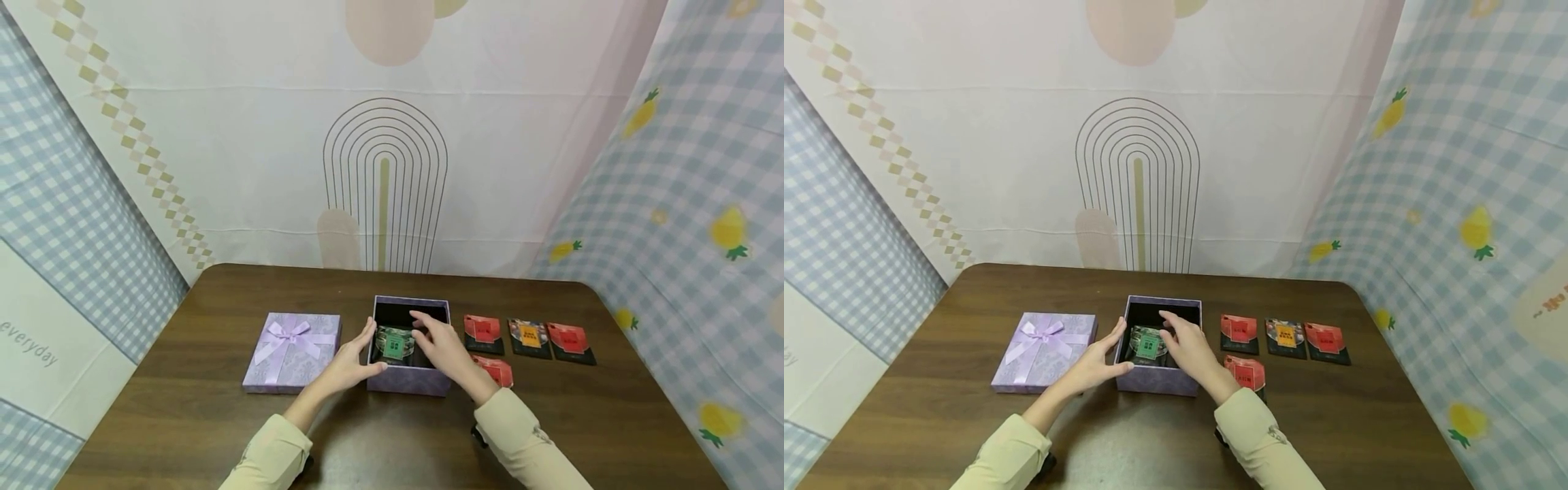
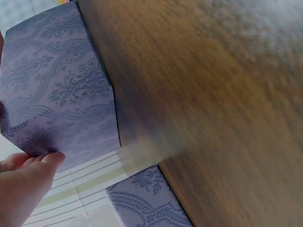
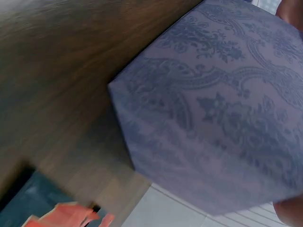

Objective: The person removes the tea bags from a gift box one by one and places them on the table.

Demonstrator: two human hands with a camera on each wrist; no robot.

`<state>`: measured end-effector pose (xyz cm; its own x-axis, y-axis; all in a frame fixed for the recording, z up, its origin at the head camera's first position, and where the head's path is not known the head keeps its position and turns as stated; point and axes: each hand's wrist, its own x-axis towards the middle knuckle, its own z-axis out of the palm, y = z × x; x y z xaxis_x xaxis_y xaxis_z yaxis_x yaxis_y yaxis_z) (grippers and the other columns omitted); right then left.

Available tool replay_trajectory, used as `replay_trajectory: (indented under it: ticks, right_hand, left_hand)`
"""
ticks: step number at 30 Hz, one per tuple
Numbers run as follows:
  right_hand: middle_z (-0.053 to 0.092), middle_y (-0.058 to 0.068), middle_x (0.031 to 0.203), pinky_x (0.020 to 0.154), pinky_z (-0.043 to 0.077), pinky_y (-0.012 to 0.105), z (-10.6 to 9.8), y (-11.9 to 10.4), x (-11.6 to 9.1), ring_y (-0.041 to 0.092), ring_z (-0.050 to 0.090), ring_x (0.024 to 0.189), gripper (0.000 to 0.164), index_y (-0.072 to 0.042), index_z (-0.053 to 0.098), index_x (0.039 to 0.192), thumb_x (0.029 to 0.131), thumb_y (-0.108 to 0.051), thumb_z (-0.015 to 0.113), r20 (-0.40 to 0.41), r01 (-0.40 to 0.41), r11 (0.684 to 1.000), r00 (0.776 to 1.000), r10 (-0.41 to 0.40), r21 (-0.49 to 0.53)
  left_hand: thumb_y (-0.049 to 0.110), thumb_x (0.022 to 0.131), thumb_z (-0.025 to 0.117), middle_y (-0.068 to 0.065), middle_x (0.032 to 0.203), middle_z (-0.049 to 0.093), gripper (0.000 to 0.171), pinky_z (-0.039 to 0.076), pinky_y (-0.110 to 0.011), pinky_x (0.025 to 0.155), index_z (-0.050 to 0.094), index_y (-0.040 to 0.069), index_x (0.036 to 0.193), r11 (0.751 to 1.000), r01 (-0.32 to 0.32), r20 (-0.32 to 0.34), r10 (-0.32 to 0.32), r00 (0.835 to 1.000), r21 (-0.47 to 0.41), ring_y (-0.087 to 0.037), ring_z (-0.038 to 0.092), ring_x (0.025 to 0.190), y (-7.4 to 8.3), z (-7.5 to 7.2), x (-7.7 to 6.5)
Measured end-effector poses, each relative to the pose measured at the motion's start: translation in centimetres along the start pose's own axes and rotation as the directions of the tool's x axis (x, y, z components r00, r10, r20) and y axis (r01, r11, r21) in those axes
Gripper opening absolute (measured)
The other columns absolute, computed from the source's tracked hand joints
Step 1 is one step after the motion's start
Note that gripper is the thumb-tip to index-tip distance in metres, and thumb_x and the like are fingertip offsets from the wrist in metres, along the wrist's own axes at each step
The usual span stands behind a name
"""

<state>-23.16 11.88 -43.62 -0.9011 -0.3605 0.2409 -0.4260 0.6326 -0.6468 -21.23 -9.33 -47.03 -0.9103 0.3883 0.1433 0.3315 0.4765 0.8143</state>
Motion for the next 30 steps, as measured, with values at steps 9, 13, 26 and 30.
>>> replay_trajectory:
  ticks: [9,13,26,30]
  right_hand:
    - [0.064,0.019,0.105,0.06,0.047,0.029,2.0,0.3,1.9,0.016,0.059,0.071,0.036,0.0,0.051,0.126,0.091,-0.007,0.052,0.109,-0.031,0.999,0.994,0.029,0.012]
    - [0.064,0.012,0.086,0.056,0.043,0.027,2.6,0.8,2.3,0.011,0.049,0.057,0.036,0.002,0.051,0.126,0.092,-0.007,0.051,0.191,-0.099,0.995,0.976,0.103,-0.029]
    - [0.048,0.024,0.13,0.093,0.041,0.048,3.1,0.7,2.5,0.036,0.05,0.115,0.054,0.005,0.034,0.136,0.093,-0.021,0.05,0.38,-0.324,0.901,0.825,0.418,-0.287]
    - [0.043,0.026,0.134,0.098,0.037,0.048,3.2,0.7,2.6,0.037,0.045,0.12,0.06,0.006,0.026,0.14,0.093,-0.023,0.05,0.434,-0.334,0.9,0.792,0.429,-0.28]
  left_hand:
    - [0.021,0.079,0.067,-0.022,0.147,0.016,0.08,0.025,-0.049,0.105,0.024,-0.007,0.14,1.0,-0.021,-0.003,0.021,1.0,-0.003,-0.037,0.027,0.13,-0.1,0.1,0.1]
    - [0.02,0.078,0.068,-0.021,0.147,0.016,0.08,0.025,-0.049,0.105,0.024,-0.006,0.14,1.0,-0.022,-0.007,0.022,1.0,0.005,-0.037,0.028,0.13,-0.1,0.1,0.1]
    - [0.02,0.078,0.068,-0.019,0.148,0.016,0.081,0.025,-0.048,0.106,0.024,-0.004,0.141,1.0,-0.011,-0.007,0.011,1.0,0.003,-0.036,0.027,0.131,0.2,-0.1,-0.1]
    - [0.02,0.078,0.068,-0.019,0.148,0.015,0.081,0.025,-0.048,0.106,0.023,-0.004,0.141,1.0,-0.009,-0.004,0.009,1.0,0.002,-0.036,0.027,0.131,0.1,-0.1,-0.1]
